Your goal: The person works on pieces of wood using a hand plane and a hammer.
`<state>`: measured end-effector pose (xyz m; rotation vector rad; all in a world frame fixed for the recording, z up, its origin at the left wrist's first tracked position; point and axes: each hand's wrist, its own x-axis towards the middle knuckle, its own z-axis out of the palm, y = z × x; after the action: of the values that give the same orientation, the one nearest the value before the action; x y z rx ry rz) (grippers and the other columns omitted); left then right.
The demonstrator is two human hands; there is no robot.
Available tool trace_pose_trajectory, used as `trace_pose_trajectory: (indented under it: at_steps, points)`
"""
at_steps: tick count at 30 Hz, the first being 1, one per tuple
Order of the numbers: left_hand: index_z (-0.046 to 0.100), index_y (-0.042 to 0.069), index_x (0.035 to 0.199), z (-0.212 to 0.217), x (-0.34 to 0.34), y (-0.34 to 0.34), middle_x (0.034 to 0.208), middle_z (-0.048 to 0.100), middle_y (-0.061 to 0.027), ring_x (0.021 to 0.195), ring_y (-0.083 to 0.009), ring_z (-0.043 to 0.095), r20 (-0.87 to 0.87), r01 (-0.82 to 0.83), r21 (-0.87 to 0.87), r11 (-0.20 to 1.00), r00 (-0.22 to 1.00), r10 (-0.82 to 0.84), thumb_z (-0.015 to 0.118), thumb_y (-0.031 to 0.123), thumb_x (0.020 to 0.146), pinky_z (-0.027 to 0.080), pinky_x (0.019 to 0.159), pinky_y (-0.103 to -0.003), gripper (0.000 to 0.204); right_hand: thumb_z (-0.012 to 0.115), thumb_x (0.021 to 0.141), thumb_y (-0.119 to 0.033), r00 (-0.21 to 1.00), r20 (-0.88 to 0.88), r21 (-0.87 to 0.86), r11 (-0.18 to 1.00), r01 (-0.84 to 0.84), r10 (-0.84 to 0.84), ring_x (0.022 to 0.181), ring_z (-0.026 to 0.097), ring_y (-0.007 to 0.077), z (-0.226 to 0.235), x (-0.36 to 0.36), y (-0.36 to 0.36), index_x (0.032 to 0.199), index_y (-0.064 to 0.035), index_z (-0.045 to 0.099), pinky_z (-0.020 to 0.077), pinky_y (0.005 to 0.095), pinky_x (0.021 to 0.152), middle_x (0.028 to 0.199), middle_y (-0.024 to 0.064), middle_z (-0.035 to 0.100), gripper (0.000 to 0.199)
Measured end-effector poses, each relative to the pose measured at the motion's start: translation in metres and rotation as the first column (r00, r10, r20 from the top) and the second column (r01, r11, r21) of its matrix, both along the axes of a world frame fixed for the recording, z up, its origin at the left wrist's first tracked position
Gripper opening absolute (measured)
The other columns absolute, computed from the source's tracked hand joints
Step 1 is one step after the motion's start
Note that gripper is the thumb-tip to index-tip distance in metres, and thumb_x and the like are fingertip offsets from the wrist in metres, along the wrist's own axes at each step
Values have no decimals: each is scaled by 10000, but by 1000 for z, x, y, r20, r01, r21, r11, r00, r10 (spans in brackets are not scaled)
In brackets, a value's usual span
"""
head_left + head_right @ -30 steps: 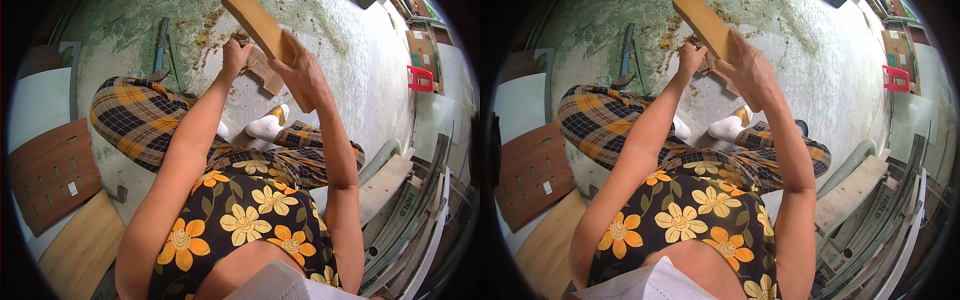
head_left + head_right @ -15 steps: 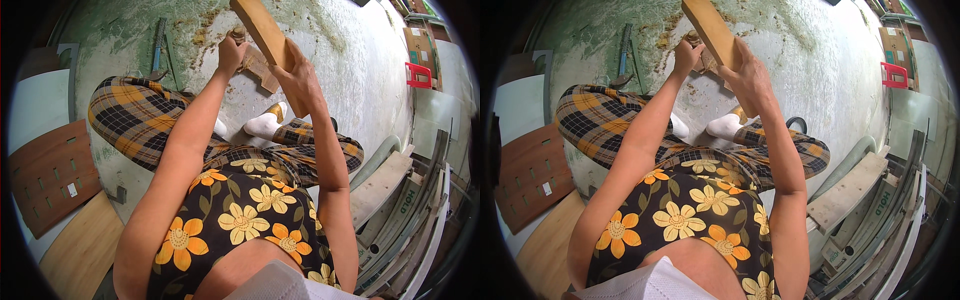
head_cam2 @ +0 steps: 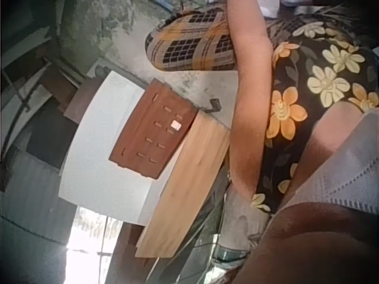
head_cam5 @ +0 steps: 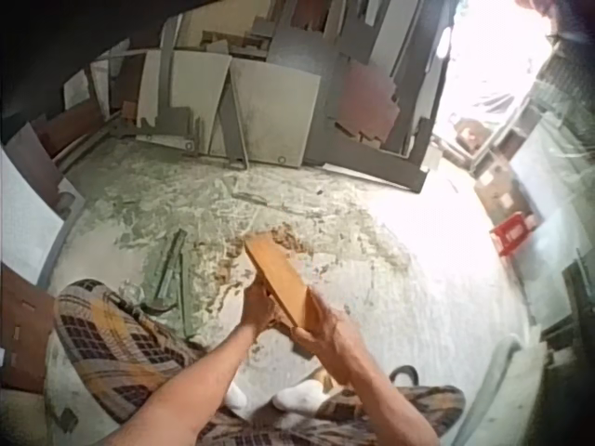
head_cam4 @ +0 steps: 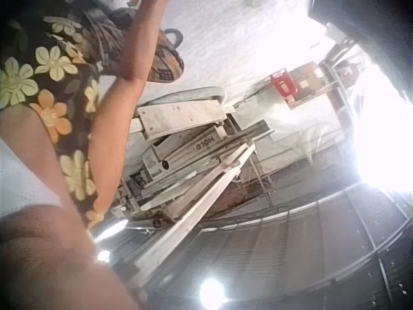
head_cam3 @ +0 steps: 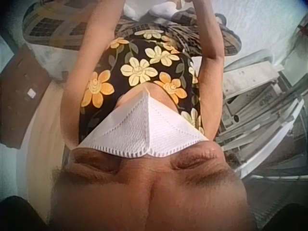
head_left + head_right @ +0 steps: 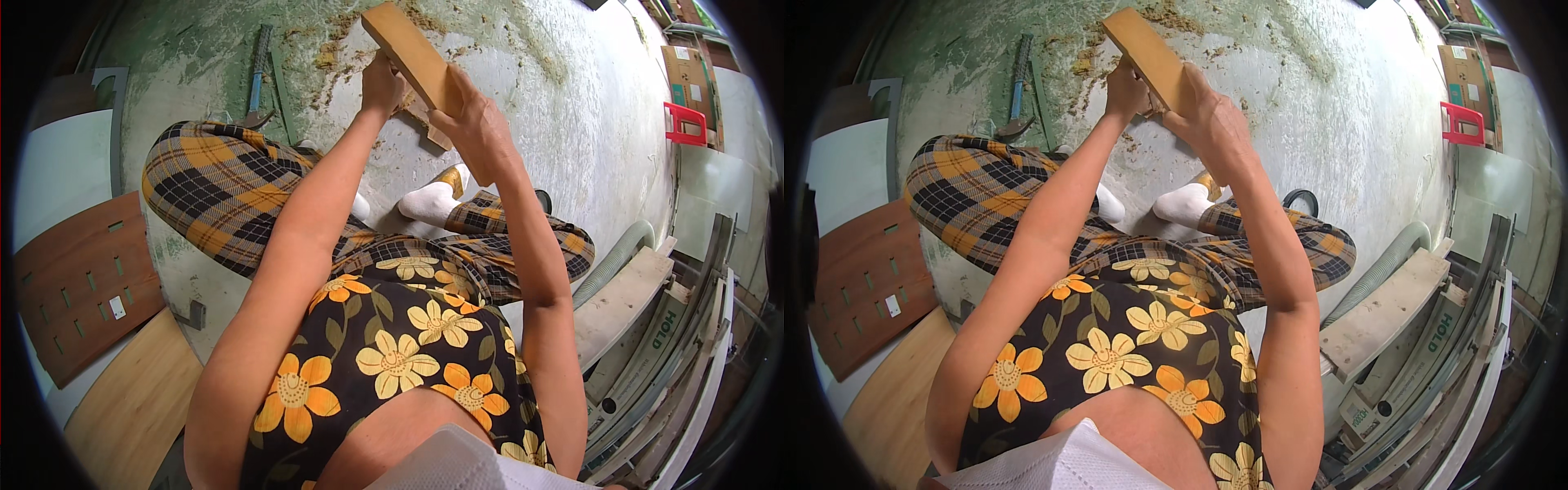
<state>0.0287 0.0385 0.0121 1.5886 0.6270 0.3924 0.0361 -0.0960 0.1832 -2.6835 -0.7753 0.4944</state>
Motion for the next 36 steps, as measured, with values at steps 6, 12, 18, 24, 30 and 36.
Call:
trace_pose_trajectory:
  at_steps: [6, 12, 18, 24, 30, 36]
  points:
    - [621, 6, 1083, -12, 2, 7, 966, 726, -190, 922, -358, 705, -21, -19, 119, 993, 1000, 22, 729, 144, 815, 558, 800, -408, 321, 737, 776, -270, 989, -101, 192, 974, 121, -103, 1090, 669, 350, 19, -9, 13, 1467, -53, 446, 529, 411, 941, 1222, 252, 655, 781]
    - [615, -3, 1098, -8, -1, 0, 948, 721, -198, 906, -376, 700, 110, 6, 76, 997, 994, -14, 721, 95, 812, 547, 791, -422, 319, 742, 764, -284, 981, -156, 43, 992, 122, -114, 1084, 674, 323, 11, -8, 11, 1487, -60, 415, 534, 385, 940, 1204, 254, 661, 824]
    - [616, -13, 1071, -11, 1, 5, 949, 724, -192, 907, -368, 705, -56, -8, 149, 989, 998, 17, 708, 118, 818, 554, 804, -415, 301, 726, 767, -264, 987, -94, 303, 941, 155, -132, 1089, 669, 322, 10, -14, 10, 1482, -34, 417, 533, 407, 932, 1213, 261, 656, 812]
    - [596, -19, 1033, -9, 3, 6, 941, 722, -198, 885, -347, 715, 69, -51, 126, 991, 997, 42, 733, 79, 799, 562, 785, -396, 288, 714, 771, -283, 976, -158, 141, 975, 170, -148, 1088, 663, 304, -1, -5, 2, 1481, -25, 417, 523, 397, 929, 1218, 246, 654, 812]
    - [597, -18, 1061, -15, 0, 9, 944, 717, -213, 907, -373, 704, -29, -31, 157, 987, 999, 36, 791, 138, 776, 560, 805, -419, 379, 734, 760, -305, 975, -138, 249, 947, 205, -175, 1092, 656, 309, 11, -7, 7, 1463, -33, 448, 513, 387, 944, 1211, 240, 653, 806]
    - [594, -16, 1080, -4, -2, 3, 958, 718, -211, 920, -371, 702, -64, 4, 153, 988, 998, 6, 775, 128, 792, 557, 829, -415, 369, 755, 748, -312, 982, -79, 281, 941, 188, -173, 1108, 653, 307, 15, -2, 5, 1462, -49, 461, 518, 396, 953, 1218, 231, 655, 816]
